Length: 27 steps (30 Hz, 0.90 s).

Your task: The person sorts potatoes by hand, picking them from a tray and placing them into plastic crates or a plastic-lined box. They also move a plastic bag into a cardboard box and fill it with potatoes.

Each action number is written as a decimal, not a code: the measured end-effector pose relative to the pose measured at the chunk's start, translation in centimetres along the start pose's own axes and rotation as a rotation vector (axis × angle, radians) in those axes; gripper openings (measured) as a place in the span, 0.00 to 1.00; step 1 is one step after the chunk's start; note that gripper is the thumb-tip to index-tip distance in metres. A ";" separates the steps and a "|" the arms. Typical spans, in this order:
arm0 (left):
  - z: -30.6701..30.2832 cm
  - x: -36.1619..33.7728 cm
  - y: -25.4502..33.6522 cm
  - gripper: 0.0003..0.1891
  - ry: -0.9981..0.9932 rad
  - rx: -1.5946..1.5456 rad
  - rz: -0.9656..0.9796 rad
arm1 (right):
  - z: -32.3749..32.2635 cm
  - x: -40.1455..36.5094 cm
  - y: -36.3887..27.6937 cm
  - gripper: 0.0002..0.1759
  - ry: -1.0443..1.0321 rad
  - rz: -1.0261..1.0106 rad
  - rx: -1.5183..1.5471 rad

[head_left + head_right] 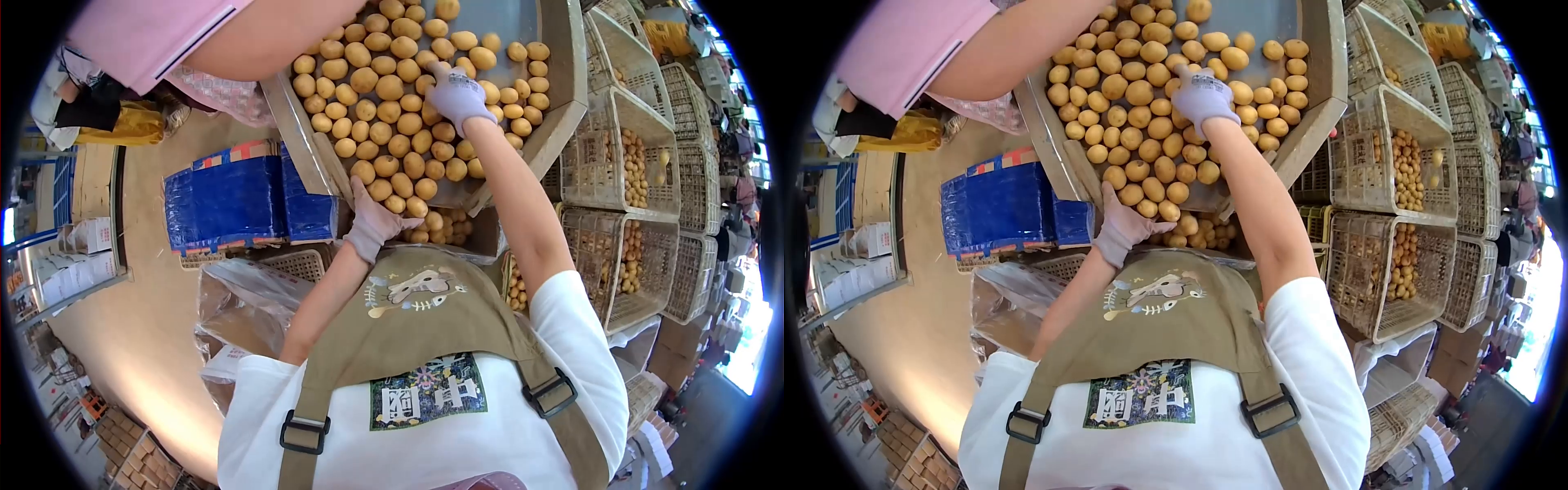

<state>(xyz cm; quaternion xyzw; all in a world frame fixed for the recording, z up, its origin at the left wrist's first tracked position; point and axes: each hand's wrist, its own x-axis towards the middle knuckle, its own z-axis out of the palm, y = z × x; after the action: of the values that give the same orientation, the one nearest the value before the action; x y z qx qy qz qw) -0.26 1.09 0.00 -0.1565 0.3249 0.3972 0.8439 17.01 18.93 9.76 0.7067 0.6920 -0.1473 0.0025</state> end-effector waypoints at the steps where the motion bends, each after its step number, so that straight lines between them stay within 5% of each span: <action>1: 0.1 -0.1 -0.1 0.52 0.002 0.005 0.009 | -0.8 0.5 -0.1 0.27 -0.092 0.029 0.057; 3: 0.5 -0.5 -0.1 0.52 0.009 0.024 0.013 | -1.2 0.6 0.3 0.29 -0.200 0.048 0.127; 10: 0.9 -1.0 -0.1 0.52 0.015 -0.004 0.010 | 0.2 -3.6 3.3 0.22 0.120 -0.153 0.284; 14: -0.2 -0.4 -0.1 0.51 -0.044 -0.044 0.009 | -3.7 -9.5 9.2 0.15 0.576 -0.519 0.196; 15: -0.2 -0.4 -0.1 0.51 -0.064 -0.057 0.017 | -3.1 -9.0 13.2 0.17 0.833 -0.442 0.100; 16: -0.1 -0.5 -0.1 0.51 -0.082 -0.063 0.023 | -3.3 -10.0 18.0 0.23 0.726 0.009 0.092; 18: 0.3 -0.8 -0.4 0.49 -0.041 -0.054 0.020 | -6.1 -11.6 21.4 0.34 0.909 0.436 -0.606; 20: 0.7 -0.8 -0.6 0.48 -0.028 -0.017 0.034 | -5.9 -11.3 25.0 0.32 1.032 0.282 -0.326; 22: 0.5 -0.4 -1.1 0.49 -0.034 -0.016 0.041 | -5.1 -10.4 21.0 0.27 0.723 0.029 0.488; 25: 0.0 -0.2 -0.9 0.49 -0.050 -0.012 0.028 | -4.2 -7.2 13.0 0.24 0.461 -0.046 0.343; 27: -0.8 0.1 -0.6 0.49 -0.079 -0.021 -0.005 | -3.2 -2.8 10.0 0.28 0.338 0.081 0.362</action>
<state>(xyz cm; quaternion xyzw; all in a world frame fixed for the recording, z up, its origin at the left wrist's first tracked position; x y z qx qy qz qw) -0.07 0.38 -0.63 -0.1502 0.2867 0.4046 0.8553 27.50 16.39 11.41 0.7374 0.6160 -0.1483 -0.2339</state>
